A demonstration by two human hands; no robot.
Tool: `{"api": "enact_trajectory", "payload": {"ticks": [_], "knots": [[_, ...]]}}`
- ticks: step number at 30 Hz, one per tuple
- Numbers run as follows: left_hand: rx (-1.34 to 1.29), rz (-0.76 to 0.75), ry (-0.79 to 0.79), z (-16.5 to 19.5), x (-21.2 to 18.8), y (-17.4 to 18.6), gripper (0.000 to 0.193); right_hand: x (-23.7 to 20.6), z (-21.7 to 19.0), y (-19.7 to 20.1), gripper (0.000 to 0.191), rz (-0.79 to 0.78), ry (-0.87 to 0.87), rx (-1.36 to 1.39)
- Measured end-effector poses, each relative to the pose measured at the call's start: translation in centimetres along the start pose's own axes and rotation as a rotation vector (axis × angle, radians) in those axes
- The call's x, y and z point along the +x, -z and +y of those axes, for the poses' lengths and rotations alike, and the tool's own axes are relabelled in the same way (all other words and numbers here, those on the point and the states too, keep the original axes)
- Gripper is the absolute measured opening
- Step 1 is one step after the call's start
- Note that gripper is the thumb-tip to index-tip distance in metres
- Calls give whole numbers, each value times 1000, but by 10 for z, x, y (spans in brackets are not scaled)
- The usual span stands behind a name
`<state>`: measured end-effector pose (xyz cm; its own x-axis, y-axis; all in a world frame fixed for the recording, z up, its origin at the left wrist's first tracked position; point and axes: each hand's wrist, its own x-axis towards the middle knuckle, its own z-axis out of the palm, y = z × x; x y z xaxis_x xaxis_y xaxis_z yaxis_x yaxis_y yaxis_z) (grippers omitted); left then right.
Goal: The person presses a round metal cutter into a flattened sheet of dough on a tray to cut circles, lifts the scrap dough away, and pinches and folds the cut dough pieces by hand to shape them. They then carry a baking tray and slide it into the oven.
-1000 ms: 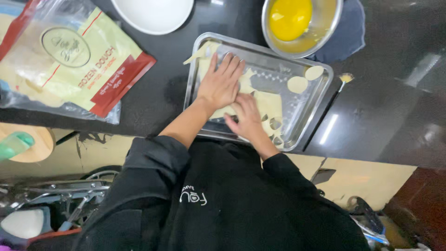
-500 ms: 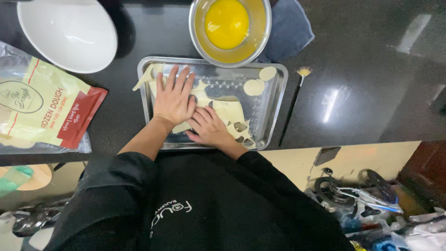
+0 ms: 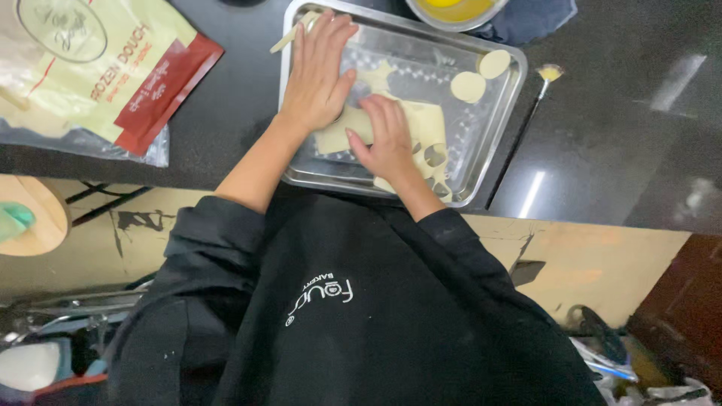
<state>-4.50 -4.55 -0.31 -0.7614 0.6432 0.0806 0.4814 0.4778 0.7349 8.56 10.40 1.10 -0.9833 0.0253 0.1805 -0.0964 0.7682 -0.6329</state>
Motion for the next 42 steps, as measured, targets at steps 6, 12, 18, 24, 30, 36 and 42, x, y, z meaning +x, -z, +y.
{"api": "enact_trajectory", "payload": {"ticks": [6, 12, 18, 24, 30, 36, 42], "knots": [[-26, 483, 233, -40, -89, 54, 54, 49, -25, -27, 69, -100, 232, -274], [-49, 887, 625, -63, -247, 49, 52, 51, -10, -71, 26, -221, 343, -386], [18, 1137, 974, -68, -334, -17, 57, 61, 16, -69, 21, -420, 548, -464], [-77, 1298, 1212, -91, -358, -65, 63, 76, 25, -65, 27, -525, 729, -457], [-245, 1301, 1245, -147, -358, -109, 65, 66, 25, -62, 15, -516, 655, -586], [-167, 1381, 1082, -218, -347, -103, 43, 83, 27, -60, 17, -699, 933, -519], [-625, 1001, 1213, -268, -307, -36, 39, 74, 38, -55, 13, -570, 596, -595]]}}
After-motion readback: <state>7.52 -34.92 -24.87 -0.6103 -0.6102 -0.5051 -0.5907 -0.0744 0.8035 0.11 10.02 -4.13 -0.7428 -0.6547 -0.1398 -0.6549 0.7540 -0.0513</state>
